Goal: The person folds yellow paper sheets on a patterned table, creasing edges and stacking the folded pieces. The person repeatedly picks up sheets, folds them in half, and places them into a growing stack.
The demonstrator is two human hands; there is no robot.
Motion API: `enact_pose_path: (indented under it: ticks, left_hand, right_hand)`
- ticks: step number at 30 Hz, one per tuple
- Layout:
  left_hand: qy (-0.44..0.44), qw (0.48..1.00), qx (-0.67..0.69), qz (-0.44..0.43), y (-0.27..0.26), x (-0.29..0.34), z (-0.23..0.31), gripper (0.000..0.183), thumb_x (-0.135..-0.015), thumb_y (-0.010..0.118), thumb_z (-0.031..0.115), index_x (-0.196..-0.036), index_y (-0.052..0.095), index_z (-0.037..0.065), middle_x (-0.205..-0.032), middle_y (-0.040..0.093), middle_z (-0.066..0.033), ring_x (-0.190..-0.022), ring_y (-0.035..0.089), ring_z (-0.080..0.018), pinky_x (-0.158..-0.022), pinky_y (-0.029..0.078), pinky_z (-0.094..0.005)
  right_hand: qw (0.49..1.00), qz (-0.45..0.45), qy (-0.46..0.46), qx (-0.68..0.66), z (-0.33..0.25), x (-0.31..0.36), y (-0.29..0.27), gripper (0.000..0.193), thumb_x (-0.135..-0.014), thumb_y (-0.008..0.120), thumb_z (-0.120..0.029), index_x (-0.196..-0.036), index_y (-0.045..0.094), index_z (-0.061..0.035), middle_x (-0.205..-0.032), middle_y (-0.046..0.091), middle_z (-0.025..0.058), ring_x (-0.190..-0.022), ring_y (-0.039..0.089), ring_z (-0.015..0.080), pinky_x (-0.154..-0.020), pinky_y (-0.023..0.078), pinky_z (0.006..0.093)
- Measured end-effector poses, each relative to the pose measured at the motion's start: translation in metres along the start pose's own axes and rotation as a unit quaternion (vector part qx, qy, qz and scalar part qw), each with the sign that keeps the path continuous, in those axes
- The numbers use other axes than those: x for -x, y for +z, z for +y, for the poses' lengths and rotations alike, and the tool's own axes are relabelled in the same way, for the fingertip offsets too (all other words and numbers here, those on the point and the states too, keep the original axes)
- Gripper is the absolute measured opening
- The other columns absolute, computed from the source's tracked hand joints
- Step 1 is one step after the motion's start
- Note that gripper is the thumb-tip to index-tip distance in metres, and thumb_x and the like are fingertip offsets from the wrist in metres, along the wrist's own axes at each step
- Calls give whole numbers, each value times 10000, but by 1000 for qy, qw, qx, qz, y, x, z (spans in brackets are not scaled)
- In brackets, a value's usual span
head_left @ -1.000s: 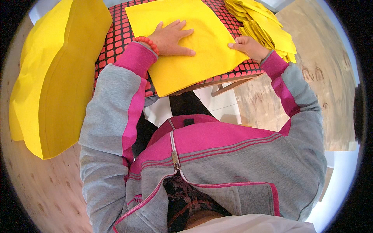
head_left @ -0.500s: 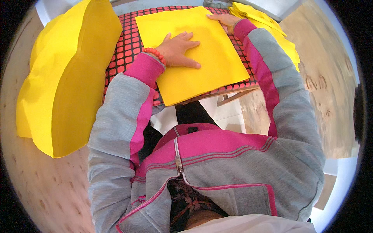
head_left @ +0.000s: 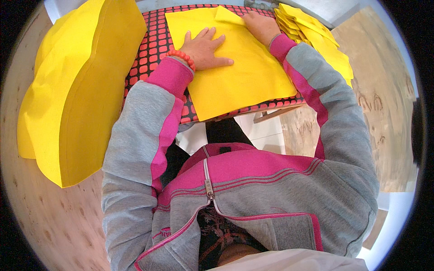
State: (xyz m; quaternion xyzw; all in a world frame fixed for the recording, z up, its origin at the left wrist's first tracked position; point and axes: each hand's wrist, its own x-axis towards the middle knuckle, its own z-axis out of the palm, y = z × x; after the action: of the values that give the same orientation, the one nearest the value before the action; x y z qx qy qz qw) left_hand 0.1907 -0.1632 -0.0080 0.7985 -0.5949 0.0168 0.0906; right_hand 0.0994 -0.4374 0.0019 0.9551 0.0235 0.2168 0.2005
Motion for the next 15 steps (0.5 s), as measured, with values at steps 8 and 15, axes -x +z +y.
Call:
enact_pose_path:
  ticks: [8,15]
  left_hand:
    - [0,1000,-7,-16,-7,1,1,926,-806,574,758,-1503,426,167,-1587,302,-195,-1486,260,-354,-1145,194,-672]
    - [41,999,-26,16,-6,2,-2,913,-791,593,756,-1478,465,168,-1558,348,-209,-1467,296,-362,-1153,194,-655]
  right_hand:
    - [592,-247,404,-652,54,7,-6,254,-961,635,-244,-1144,657,-69,-991,738,106,-815,722,182,-633,585,310]
    - [1000,-9,3,6,6,16,-9,268,-827,686,-238,-1026,610,-76,-916,668,109,-793,661,290,-636,547,350]
